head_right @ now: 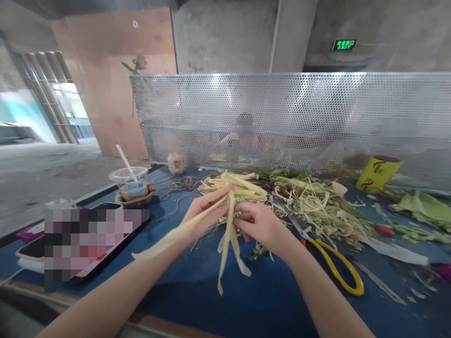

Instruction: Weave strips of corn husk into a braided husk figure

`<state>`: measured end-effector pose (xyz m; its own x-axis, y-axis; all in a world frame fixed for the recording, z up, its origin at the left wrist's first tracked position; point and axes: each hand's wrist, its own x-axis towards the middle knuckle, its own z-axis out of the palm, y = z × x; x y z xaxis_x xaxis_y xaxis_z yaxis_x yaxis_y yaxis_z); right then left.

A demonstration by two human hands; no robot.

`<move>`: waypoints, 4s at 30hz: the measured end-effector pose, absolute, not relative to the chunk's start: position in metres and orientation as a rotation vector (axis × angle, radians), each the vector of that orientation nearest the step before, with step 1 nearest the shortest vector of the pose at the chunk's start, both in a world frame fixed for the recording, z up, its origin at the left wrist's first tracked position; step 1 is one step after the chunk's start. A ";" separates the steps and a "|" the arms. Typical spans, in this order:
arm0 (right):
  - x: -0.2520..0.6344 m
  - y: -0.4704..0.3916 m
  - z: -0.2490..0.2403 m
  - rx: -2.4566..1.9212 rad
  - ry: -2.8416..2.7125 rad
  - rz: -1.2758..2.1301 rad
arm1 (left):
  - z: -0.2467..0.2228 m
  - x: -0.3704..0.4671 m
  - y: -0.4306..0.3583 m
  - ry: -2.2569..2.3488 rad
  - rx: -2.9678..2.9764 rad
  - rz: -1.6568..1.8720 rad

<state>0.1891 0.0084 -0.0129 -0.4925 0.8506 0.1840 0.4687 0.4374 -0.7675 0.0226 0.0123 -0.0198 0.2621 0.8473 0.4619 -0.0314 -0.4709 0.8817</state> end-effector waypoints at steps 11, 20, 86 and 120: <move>0.188 -0.005 -0.012 -1.135 -1.961 0.191 | -0.019 0.029 0.012 0.726 1.347 1.203; 0.193 0.009 -0.005 -1.215 -1.602 0.568 | -0.021 0.032 0.004 0.592 1.142 0.966; 0.168 0.013 -0.028 -0.874 -1.579 1.333 | -0.006 0.011 0.011 1.053 1.692 1.165; 0.169 0.012 -0.021 -0.780 -1.454 1.136 | 0.014 -0.003 0.006 0.978 1.709 0.817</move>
